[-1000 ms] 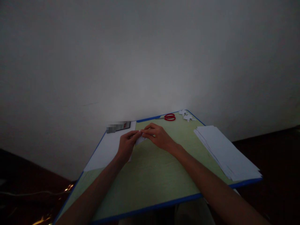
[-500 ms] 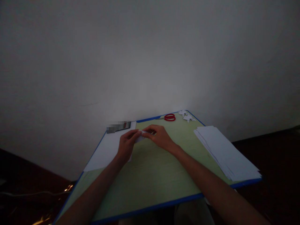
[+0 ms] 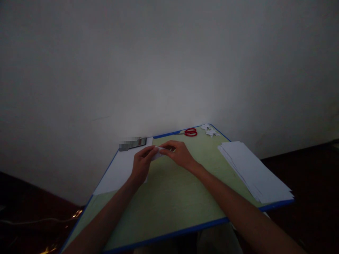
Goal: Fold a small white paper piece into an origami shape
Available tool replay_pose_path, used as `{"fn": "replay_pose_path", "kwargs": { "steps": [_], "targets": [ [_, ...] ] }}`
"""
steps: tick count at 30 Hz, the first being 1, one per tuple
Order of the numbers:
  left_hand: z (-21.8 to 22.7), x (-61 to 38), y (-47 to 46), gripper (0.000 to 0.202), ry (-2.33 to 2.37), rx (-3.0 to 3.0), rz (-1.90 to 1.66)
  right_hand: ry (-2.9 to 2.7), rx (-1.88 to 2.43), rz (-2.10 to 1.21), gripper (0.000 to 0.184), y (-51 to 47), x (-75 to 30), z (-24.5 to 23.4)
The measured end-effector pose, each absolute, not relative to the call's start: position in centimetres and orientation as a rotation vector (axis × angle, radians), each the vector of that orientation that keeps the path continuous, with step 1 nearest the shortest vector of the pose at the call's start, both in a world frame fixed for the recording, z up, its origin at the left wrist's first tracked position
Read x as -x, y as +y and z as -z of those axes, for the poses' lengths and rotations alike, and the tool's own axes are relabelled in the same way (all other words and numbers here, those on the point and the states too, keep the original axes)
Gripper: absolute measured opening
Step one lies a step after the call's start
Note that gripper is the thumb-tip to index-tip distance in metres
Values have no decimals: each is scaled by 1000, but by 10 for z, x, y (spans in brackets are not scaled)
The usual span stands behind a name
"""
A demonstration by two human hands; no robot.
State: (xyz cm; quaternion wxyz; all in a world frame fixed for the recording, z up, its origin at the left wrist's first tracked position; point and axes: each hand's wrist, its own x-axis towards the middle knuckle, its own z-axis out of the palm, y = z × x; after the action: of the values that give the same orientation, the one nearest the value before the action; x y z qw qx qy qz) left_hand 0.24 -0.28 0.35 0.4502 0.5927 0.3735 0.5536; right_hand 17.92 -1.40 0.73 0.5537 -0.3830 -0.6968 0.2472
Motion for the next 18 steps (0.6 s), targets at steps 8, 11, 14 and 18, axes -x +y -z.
{"fn": "replay_pose_path", "kwargs": {
  "steps": [8, 11, 14, 18],
  "targets": [
    [-6, -3, -2, 28, 944, -1469, -1407, -1635, 891, -604, 22, -17, -180, -8],
    [-6, -4, -3, 28, 941, -1460, -1410, -1624, 886, -604, 21, -15, -180, -5],
    [-5, -3, -2, 30, 921, -1449, -1394, -1586, 898, -617, 24, -13, -180, -3],
    [0, -3, 2, 32, 939, -1404, -1392, -1574, 894, -600, 18, -12, -181, -4]
  ]
}}
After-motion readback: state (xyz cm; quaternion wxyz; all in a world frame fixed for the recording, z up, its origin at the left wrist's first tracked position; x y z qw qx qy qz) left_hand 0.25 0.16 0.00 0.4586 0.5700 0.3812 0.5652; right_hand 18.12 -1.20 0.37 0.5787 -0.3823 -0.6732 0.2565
